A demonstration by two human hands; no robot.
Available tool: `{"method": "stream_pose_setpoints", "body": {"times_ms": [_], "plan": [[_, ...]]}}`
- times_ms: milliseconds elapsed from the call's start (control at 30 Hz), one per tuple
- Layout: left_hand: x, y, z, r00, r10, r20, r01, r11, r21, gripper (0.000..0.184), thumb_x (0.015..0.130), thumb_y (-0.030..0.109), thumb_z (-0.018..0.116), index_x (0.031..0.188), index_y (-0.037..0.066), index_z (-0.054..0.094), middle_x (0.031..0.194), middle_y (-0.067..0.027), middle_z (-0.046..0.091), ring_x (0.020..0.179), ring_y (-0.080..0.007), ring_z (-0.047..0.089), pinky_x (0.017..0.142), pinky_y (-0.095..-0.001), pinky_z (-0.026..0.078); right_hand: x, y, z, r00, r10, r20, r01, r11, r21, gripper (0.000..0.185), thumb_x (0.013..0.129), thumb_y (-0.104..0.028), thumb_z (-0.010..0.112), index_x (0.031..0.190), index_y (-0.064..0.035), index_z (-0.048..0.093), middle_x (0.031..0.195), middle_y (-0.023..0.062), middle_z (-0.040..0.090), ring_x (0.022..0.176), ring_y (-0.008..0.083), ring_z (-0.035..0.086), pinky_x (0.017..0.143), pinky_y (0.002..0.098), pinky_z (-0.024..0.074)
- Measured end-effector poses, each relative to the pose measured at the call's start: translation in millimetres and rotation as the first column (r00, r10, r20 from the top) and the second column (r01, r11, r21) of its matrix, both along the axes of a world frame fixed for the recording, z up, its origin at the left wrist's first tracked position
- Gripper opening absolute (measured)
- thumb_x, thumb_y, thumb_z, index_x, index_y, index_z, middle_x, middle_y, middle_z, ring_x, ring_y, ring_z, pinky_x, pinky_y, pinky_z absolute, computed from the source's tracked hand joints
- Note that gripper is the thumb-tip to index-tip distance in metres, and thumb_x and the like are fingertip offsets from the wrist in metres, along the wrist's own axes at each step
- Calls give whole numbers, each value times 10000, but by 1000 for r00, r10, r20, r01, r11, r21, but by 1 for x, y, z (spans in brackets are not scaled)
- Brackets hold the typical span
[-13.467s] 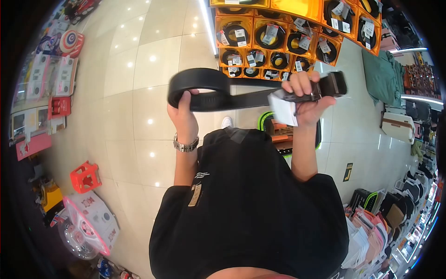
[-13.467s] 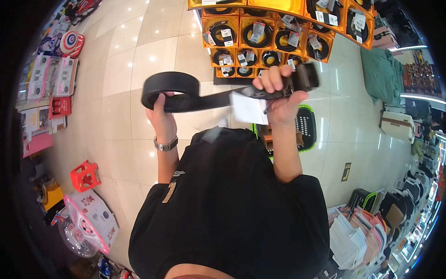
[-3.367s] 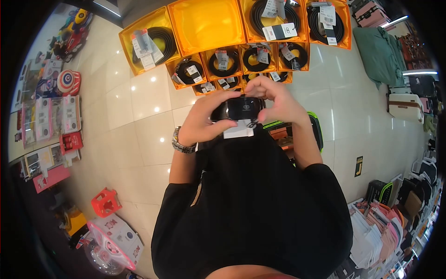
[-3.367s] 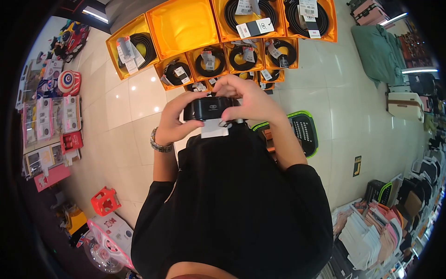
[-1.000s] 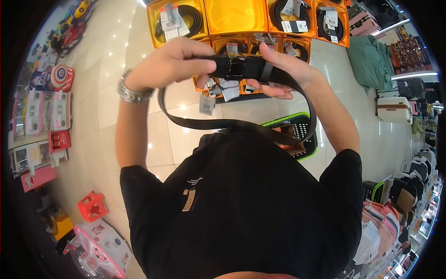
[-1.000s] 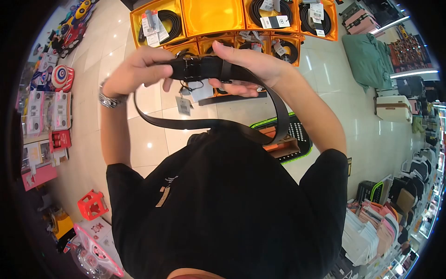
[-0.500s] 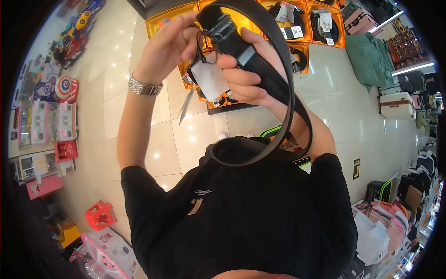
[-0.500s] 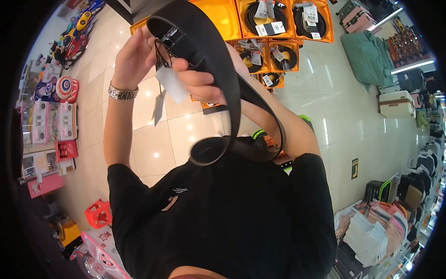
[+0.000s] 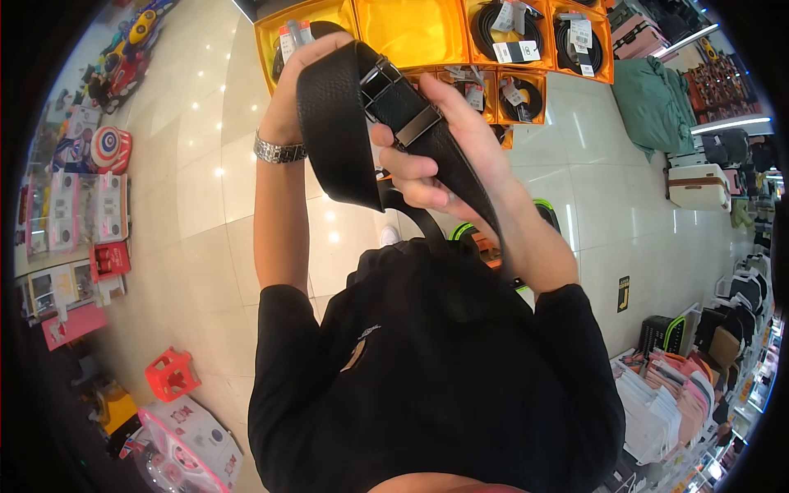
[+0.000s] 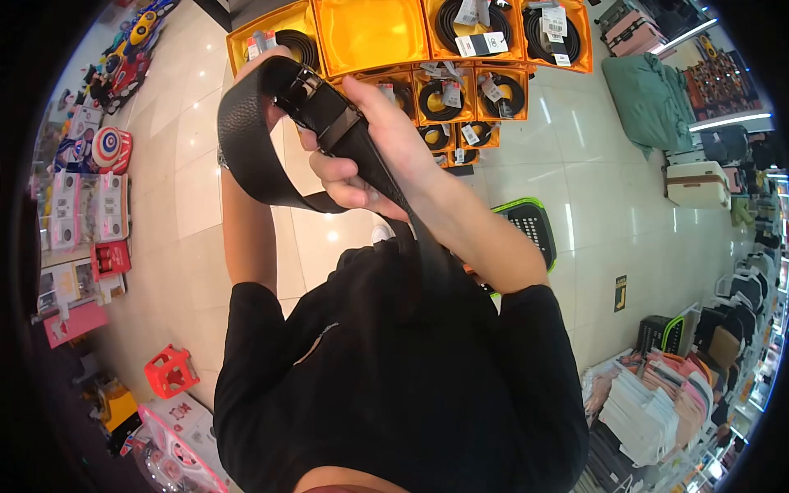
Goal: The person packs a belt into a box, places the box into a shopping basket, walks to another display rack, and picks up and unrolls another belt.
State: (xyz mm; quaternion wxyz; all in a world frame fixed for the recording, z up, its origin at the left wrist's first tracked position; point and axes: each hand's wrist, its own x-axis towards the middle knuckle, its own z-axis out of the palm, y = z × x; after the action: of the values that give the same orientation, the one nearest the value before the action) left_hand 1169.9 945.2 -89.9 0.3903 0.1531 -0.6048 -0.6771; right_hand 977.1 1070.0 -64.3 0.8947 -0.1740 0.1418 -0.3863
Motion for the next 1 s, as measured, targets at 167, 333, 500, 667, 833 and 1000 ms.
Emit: {"method": "stream_pose_setpoints", "body": {"times_ms": [167, 333, 500, 667, 833, 1000], "plan": [[5, -1, -27, 997, -36, 67, 35, 999, 22, 285, 904, 186, 601, 1100, -21, 598, 927, -21, 644, 825, -85, 600, 715, -216, 492, 3, 18, -10, 1000, 27, 8, -27, 999, 21, 539, 979, -499, 262, 971, -26, 520, 559, 44, 439, 363, 171, 385, 357, 262, 370], [-3, 15, -13, 996, 90, 14, -87, 986, -145, 220, 897, 166, 583, 1023, -13, 607, 867, -23, 630, 790, -96, 592, 694, -236, 482, 4, 24, -9, 992, 24, 125, -30, 999, 43, 592, 962, -546, 261, 1058, -26, 527, 653, 97, 563, 441, 236, 528, 428, 299, 438], [-4, 10, -10, 981, 194, 16, -195, 980, 38, 164, 887, 140, 568, 942, -10, 606, 817, -20, 611, 751, -110, 583, 678, -256, 477, 6, 26, -9, 998, 54, 21, -51, 992, -119, 618, 965, -561, 212, 1066, -24, 498, 748, 198, 643, 551, 295, 654, 465, 301, 499], [3, 7, -7, 961, 265, 79, -237, 937, -256, 133, 887, 119, 541, 875, 9, 613, 791, -24, 604, 727, -120, 583, 670, -266, 472, 7, 29, -9, 999, 53, -5, -53, 995, -89, 630, 962, -573, 208, 1061, -17, 487, 774, 222, 647, 586, 305, 670, 471, 296, 509], [10, 13, -23, 839, 540, -74, -503, 819, 275, 313, 871, 175, 533, 1063, -62, 604, 909, -108, 657, 841, -168, 628, 774, -267, 499, 12, 31, -11, 997, 71, 33, -70, 996, -47, 638, 961, -578, 210, 1066, -10, 483, 788, 232, 648, 590, 312, 672, 481, 303, 523], [18, 14, -13, 858, 513, -23, -474, 809, 347, 342, 858, 185, 563, 1097, -59, 579, 960, -120, 651, 871, -176, 635, 817, -294, 509, 14, 34, -13, 997, 59, -42, -60, 998, -26, 629, 967, -558, 235, 1053, 21, 464, 722, 220, 634, 507, 311, 636, 459, 332, 535]]}}
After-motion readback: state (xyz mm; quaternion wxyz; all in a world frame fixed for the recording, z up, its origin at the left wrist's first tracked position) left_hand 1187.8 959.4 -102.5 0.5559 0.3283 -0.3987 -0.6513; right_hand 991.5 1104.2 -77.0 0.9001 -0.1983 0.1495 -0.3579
